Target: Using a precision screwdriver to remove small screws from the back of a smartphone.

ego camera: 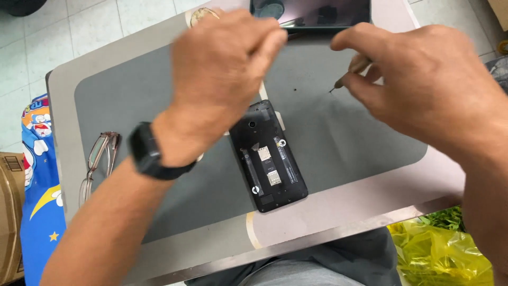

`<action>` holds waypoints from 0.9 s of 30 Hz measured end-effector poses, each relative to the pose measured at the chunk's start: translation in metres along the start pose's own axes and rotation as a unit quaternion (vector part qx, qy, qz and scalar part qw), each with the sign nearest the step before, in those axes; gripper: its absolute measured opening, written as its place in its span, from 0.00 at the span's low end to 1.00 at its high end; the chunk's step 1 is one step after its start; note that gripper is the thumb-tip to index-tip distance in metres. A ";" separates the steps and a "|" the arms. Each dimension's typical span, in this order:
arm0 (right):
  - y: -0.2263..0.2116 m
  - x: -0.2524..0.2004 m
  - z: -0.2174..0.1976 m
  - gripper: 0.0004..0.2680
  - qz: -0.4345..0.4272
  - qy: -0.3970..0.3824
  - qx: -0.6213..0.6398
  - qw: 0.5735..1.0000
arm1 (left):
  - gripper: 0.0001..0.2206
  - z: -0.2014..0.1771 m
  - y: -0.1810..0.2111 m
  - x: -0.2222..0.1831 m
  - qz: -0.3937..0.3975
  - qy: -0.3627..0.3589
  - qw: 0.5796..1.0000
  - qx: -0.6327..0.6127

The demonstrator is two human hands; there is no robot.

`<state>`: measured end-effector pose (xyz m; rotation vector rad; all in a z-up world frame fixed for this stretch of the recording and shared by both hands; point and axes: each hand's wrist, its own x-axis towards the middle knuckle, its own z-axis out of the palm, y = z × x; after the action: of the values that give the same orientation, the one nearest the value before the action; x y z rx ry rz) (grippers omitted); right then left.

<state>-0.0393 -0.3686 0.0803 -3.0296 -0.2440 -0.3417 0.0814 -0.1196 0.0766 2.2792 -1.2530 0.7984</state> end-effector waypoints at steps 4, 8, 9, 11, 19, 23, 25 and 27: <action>0.006 -0.003 0.000 0.13 0.020 0.006 0.063 0.998 | 0.17 -0.044 0.010 -0.016 0.002 -0.027 0.999 -0.020; -0.013 -0.006 -0.003 0.09 0.159 0.033 0.271 0.949 | 0.18 -0.057 0.020 -0.067 0.028 -0.075 0.996 -0.040; -0.018 -0.005 -0.001 0.10 0.218 0.044 0.359 0.906 | 0.20 -0.058 0.021 -0.082 0.031 -0.118 0.992 -0.041; -0.007 -0.010 0.024 0.10 0.209 0.062 0.409 0.886 | 0.21 -0.053 0.018 -0.107 0.014 -0.122 0.991 -0.056; -0.011 -0.011 0.047 0.11 0.279 0.081 0.453 0.843 | 0.18 -0.030 0.009 -0.143 -0.039 -0.093 0.987 -0.122; -0.012 -0.011 0.048 0.11 0.286 0.085 0.446 0.844 | 0.20 -0.031 0.006 -0.143 -0.038 -0.110 0.984 -0.137; -0.011 -0.013 0.049 0.11 0.282 0.084 0.454 0.841 | 0.21 -0.032 0.006 -0.144 -0.034 -0.115 0.983 -0.139; -0.011 -0.012 0.048 0.11 0.296 0.085 0.458 0.834 | 0.19 -0.032 0.006 -0.143 -0.031 -0.118 0.983 -0.136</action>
<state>-0.0429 -0.3545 0.0315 -1.9604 0.4264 -0.3070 0.0056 -0.0149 0.0067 2.2192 -1.2955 0.3160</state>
